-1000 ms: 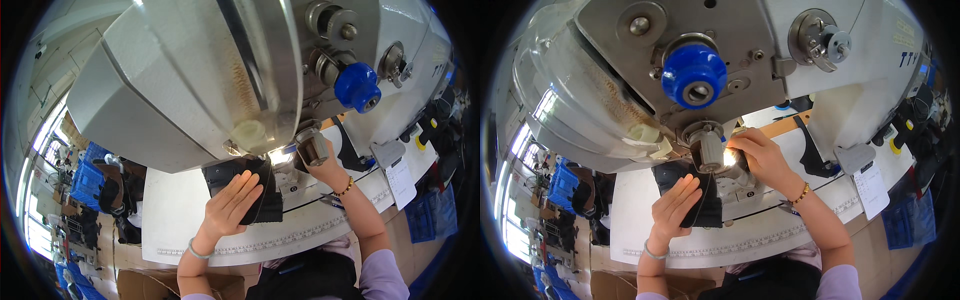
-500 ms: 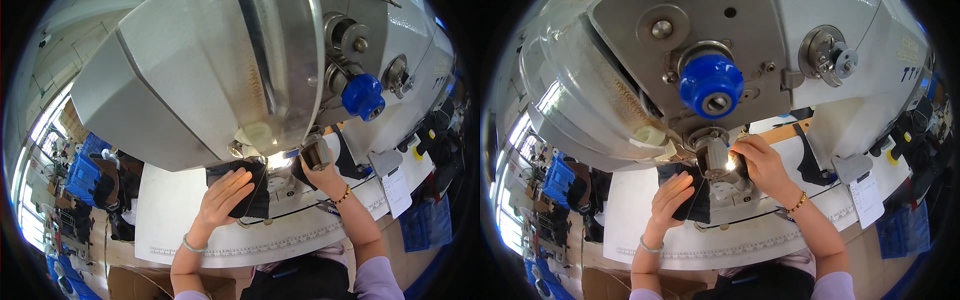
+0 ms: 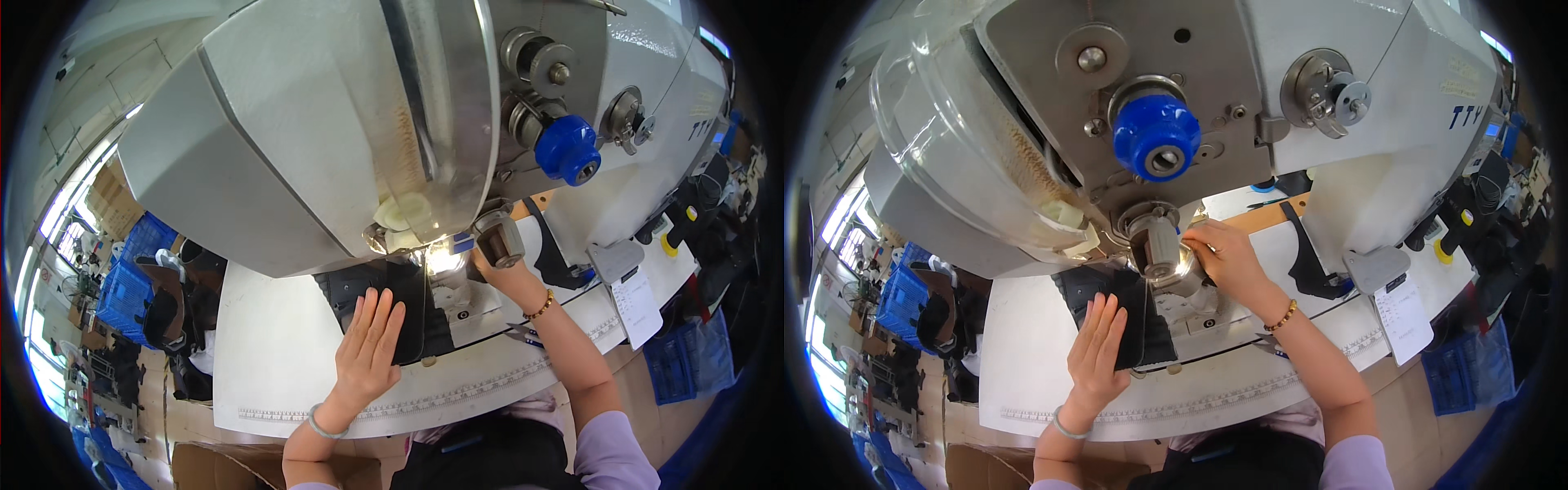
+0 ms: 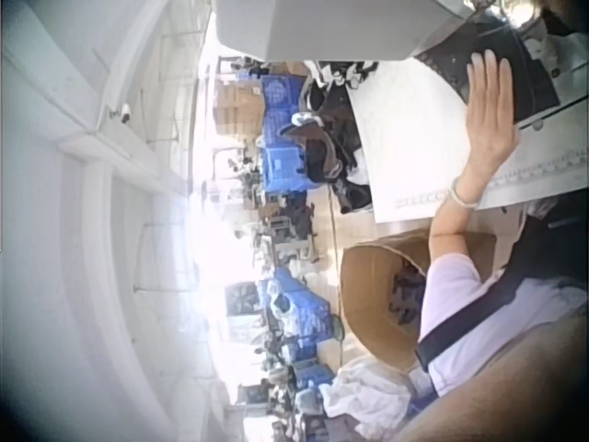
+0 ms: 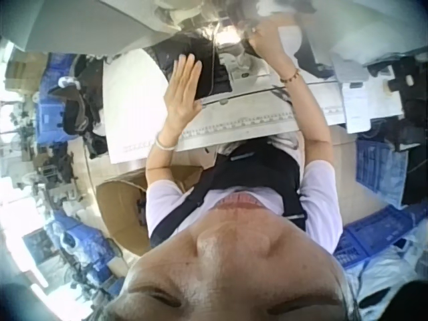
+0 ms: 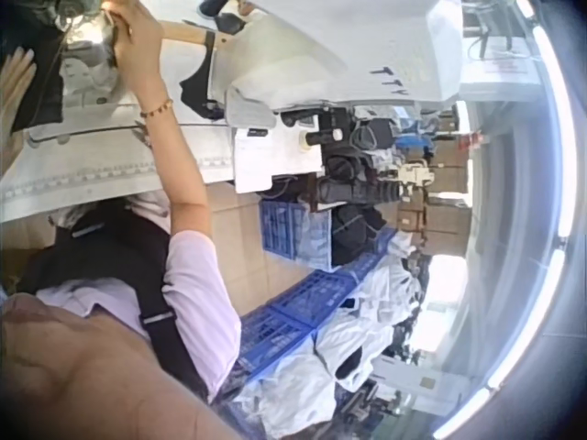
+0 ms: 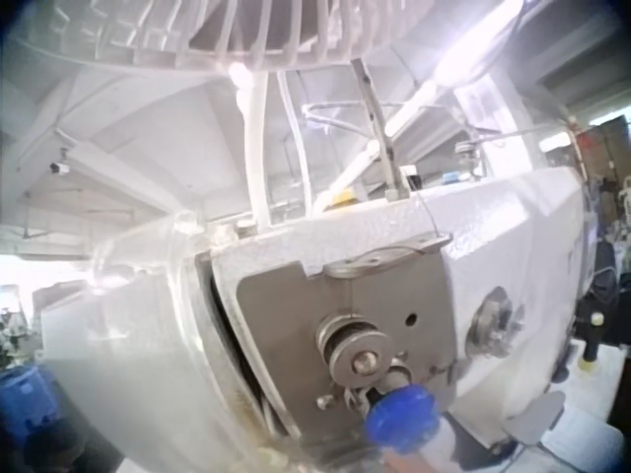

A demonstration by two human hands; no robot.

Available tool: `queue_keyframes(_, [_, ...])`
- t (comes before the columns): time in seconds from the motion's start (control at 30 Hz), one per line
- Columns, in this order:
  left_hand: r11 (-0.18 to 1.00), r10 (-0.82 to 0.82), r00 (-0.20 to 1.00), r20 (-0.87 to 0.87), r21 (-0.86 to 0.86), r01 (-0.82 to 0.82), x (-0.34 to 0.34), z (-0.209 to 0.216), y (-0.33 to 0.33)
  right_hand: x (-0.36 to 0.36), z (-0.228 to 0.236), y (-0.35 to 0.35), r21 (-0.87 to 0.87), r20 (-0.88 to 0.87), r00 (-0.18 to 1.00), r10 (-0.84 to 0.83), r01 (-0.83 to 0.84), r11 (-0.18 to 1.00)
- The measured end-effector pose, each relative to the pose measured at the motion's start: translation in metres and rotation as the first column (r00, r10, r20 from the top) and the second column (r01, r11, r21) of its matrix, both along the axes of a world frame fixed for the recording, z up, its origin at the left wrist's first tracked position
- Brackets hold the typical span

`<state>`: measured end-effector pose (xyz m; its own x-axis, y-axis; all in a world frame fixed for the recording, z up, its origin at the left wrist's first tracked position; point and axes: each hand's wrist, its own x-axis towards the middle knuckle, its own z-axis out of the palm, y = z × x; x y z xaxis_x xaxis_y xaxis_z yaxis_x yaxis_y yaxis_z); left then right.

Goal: The person stitches shoe components together using a sewing machine, trims thread using thread snips, and continues sewing along the edges of the boot upper.

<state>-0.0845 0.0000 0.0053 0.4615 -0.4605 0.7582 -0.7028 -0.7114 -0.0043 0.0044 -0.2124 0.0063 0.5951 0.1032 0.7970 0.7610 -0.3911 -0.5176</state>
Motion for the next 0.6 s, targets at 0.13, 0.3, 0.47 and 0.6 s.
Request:
queue_keyframes(0.13, [0.989,0.108,0.994,0.017,0.096,-0.109,-0.013,0.003,-0.015,0.001,-0.005,-0.002,-0.061,-0.047,0.997,-0.053,0.05,0.997])
queue_keyframes(0.3, [0.973,0.182,0.983,0.008,0.143,-0.181,-0.018,0.004,-0.021,-0.023,0.016,-0.003,0.236,0.084,0.974,-0.209,0.185,0.954])
queue_keyframes(0.47, [0.998,0.024,0.992,-0.12,-0.056,-0.031,-0.015,-0.008,-0.009,-0.072,0.01,-0.003,0.368,-0.667,0.544,0.509,-0.352,0.86])
queue_keyframes(0.6, [0.991,-0.043,0.998,0.034,-0.126,0.047,-0.008,-0.028,-0.008,-0.09,-0.005,0.016,0.65,-0.526,0.397,0.752,-0.384,0.656])
